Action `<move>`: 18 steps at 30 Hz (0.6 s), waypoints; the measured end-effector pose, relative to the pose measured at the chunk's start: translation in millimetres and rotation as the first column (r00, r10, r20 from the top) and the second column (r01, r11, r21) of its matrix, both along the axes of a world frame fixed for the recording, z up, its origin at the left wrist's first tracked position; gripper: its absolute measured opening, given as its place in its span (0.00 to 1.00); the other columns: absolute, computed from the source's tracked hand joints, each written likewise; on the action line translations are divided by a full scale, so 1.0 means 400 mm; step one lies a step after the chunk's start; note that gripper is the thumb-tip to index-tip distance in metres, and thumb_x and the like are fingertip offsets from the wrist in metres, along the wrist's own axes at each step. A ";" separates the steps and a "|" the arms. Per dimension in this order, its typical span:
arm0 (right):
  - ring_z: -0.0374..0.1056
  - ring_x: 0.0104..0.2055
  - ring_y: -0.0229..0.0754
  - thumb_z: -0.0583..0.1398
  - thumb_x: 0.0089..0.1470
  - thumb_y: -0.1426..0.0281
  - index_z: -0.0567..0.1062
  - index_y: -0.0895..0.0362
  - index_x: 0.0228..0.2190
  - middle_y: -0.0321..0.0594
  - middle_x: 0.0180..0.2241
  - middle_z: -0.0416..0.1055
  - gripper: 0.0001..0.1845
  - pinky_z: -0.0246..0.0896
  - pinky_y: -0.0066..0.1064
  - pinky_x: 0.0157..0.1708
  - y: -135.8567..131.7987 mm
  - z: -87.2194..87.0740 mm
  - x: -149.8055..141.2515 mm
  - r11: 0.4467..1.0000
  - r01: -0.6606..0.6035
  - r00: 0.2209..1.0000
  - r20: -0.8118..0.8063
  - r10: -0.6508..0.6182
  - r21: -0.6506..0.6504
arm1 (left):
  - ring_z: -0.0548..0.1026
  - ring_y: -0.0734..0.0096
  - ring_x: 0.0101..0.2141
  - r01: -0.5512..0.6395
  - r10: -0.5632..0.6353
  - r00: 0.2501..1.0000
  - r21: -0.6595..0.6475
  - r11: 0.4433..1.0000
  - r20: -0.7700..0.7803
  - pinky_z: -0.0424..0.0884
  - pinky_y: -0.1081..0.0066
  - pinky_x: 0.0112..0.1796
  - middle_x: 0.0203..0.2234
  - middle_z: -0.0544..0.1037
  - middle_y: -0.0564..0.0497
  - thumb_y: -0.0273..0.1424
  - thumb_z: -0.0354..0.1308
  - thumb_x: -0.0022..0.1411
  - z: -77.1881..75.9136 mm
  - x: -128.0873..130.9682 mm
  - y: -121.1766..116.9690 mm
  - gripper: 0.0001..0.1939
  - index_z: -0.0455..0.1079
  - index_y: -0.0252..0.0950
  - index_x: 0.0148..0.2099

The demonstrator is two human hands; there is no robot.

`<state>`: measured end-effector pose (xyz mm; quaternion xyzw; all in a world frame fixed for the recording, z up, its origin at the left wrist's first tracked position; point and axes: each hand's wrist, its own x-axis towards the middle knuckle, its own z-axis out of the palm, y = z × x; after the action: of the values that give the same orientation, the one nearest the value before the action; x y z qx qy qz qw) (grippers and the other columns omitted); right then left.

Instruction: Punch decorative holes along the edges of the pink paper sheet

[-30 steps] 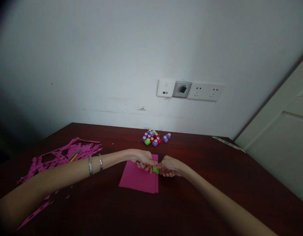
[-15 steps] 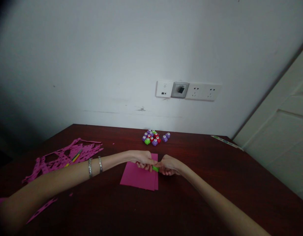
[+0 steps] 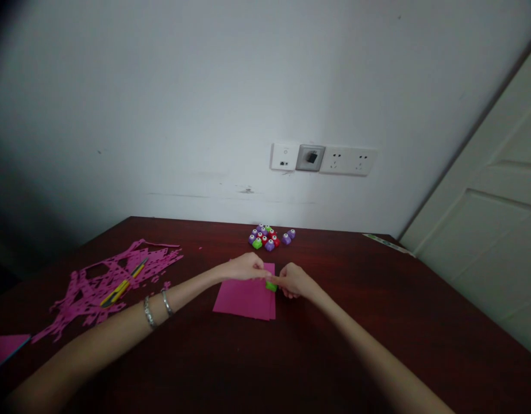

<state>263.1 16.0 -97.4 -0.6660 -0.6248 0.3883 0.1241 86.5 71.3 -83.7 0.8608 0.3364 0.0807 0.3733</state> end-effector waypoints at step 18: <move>0.58 0.18 0.31 0.57 0.49 0.56 0.66 0.56 0.24 0.31 0.19 0.63 0.16 0.53 0.23 0.17 -0.073 -0.071 0.024 0.870 0.125 0.950 -0.309 0.033 0.477 | 0.42 0.55 0.61 0.324 -0.227 0.931 0.355 0.877 -0.287 0.47 0.59 0.57 0.63 0.43 0.39 0.56 0.41 0.57 -0.026 -0.108 -0.088 0.44 0.40 0.31 0.65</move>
<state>272.6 -13.3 -125.7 -0.5586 -0.6595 0.3127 0.3939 43.3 36.3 -94.0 0.9609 0.2284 -0.0104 0.1562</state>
